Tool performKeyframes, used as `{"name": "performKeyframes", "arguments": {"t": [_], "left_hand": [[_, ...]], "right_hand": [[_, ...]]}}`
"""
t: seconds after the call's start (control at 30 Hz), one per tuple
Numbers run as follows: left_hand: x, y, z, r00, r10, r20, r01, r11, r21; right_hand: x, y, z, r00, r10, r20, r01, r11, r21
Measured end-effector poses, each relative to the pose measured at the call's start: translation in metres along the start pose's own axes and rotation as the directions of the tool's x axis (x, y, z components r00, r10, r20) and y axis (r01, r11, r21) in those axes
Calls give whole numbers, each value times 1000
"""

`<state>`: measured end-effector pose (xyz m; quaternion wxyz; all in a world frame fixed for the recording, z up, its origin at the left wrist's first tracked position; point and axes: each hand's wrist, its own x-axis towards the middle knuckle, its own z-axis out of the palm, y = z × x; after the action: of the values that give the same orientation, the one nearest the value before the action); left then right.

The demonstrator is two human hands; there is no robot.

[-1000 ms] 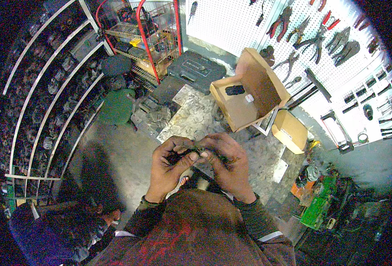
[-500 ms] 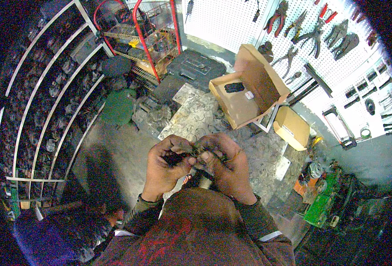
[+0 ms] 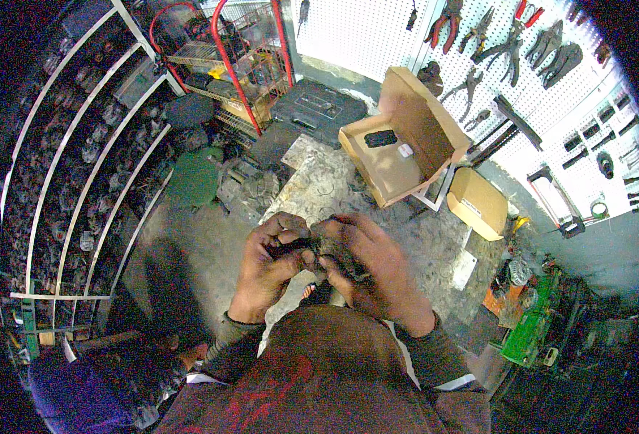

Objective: The person removes a vehicle light cover using a screwdriver and pliers, then uses a bench grinder to smooth a small metal component. The person handles wires and small parts throughout the process.

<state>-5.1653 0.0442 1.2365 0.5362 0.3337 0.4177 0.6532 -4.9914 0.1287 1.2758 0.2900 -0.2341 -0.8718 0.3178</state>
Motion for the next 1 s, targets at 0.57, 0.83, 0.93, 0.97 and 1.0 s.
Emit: {"name": "performKeyframes", "arguments": {"t": [0.57, 0.83, 0.93, 0.97, 1.0], "left_hand": [[-5, 21, 0, 992, -78, 100, 46, 955, 294], [-2, 15, -3, 970, -204, 130, 173, 960, 221], [2, 11, -5, 962, -237, 137, 207, 957, 205], [3, 10, -5, 964, -226, 138, 196, 960, 201], [3, 8, -5, 968, -220, 123, 188, 956, 225]], "right_hand": [[-2, 14, -10, 982, -95, 162, 83, 993, 80], [-3, 18, -2, 994, -13, 109, 0, 993, 120], [-7, 17, 5, 995, -96, 10, 96, 995, 36], [-8, 17, 6, 998, -70, 4, 69, 994, 89], [-9, 18, 7, 999, -42, -1, 41, 989, 142]]}}
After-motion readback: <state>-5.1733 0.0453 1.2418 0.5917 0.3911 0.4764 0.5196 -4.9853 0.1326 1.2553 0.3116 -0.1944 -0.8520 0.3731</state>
